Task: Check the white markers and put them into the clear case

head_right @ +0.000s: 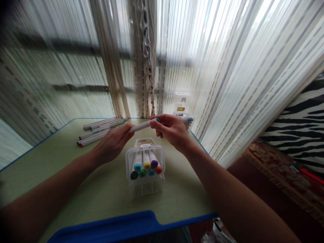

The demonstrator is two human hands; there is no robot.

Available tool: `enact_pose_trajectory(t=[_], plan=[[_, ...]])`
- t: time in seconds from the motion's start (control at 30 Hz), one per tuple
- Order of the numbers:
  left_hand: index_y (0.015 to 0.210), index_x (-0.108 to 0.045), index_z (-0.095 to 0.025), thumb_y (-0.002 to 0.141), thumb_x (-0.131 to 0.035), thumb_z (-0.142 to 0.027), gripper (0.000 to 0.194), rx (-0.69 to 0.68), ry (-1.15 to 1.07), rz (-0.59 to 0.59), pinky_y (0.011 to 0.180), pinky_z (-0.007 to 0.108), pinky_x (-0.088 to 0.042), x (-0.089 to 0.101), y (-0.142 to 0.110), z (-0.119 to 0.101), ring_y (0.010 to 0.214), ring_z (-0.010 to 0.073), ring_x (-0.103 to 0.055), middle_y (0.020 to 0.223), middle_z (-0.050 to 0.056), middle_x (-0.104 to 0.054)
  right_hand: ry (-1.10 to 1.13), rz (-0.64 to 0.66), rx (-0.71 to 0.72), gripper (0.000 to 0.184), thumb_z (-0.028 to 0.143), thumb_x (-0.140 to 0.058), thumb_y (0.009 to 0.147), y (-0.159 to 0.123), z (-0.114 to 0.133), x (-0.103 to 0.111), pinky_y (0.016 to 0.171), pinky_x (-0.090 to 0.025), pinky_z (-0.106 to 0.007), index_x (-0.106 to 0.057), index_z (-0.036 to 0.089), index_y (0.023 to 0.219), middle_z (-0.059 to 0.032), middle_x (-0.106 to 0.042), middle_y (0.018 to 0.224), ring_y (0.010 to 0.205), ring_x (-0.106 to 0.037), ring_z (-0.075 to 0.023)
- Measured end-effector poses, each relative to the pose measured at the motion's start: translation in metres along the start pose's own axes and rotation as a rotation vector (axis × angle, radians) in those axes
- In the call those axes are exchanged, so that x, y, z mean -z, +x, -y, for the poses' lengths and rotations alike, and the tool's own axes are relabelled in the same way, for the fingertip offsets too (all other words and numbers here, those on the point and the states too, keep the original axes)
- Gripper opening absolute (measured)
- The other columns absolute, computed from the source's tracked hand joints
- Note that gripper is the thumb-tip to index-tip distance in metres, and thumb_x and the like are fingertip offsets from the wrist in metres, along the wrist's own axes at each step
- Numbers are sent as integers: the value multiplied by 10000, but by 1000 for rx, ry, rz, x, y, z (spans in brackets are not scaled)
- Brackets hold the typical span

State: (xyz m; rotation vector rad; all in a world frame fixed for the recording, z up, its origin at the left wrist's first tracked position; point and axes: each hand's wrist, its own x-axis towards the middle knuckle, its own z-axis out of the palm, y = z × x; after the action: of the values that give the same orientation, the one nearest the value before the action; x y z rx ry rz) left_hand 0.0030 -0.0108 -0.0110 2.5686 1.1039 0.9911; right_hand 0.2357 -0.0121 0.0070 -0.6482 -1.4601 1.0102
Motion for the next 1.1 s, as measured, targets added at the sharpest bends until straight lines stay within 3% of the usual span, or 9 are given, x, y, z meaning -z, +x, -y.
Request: enact_pose_trajectory(t=[0.17, 0.43, 0.7, 0.8, 0.93, 1.1], plan=[[984, -591, -166, 1002, -472, -306, 184, 13, 35, 26, 720, 323, -413, -4, 1, 8, 772, 210, -583, 864, 46, -632, -11, 49, -2, 247, 213, -902, 671, -3, 1, -3, 413, -444, -166, -809, 174, 896, 31, -676, 593, 446, -557, -49], [970, -669, -147, 971, -553, -238, 148, -30, 19, -31, 819, 346, -452, -5, 0, 8, 906, 223, -605, 987, 81, -627, 6, 134, 0, 277, 158, -902, 659, -5, 8, -5, 442, -475, -182, -826, 217, 919, 17, -709, 634, 488, -588, -63], [1114, -692, -179, 982, -565, -269, 204, -89, 19, -74, 827, 358, -491, -4, -1, 6, 931, 228, -629, 1012, 78, -639, -117, 137, 101, 239, 178, -893, 682, -6, 20, -4, 457, -458, -189, -825, 216, 908, 2, -693, 733, 544, -574, -61], [1183, -667, -175, 970, -589, -290, 254, -95, 40, -134, 848, 376, -507, -3, -1, 7, 943, 233, -634, 1017, 80, -644, -122, 60, 151, 218, 214, -875, 723, -4, 29, -2, 466, -483, -205, -818, 220, 934, -10, -715, 747, 567, -615, -84], [1239, -626, -170, 924, -649, -301, 341, -75, 79, -176, 877, 402, -528, -3, -3, 12, 942, 230, -639, 1053, 83, -654, -156, -148, 265, 215, 266, -868, 743, -5, 52, 4, 450, -501, -238, -805, 215, 941, -3, -715, 694, 547, -630, -112], [1248, -613, -166, 929, -594, -277, 339, 32, 82, -165, 852, 392, -544, -4, -4, 15, 886, 209, -646, 1045, 84, -664, -297, -337, 458, 219, 216, -853, 760, -29, 92, 15, 459, -508, -261, -801, 254, 969, 8, -709, 726, 572, -644, -129]])
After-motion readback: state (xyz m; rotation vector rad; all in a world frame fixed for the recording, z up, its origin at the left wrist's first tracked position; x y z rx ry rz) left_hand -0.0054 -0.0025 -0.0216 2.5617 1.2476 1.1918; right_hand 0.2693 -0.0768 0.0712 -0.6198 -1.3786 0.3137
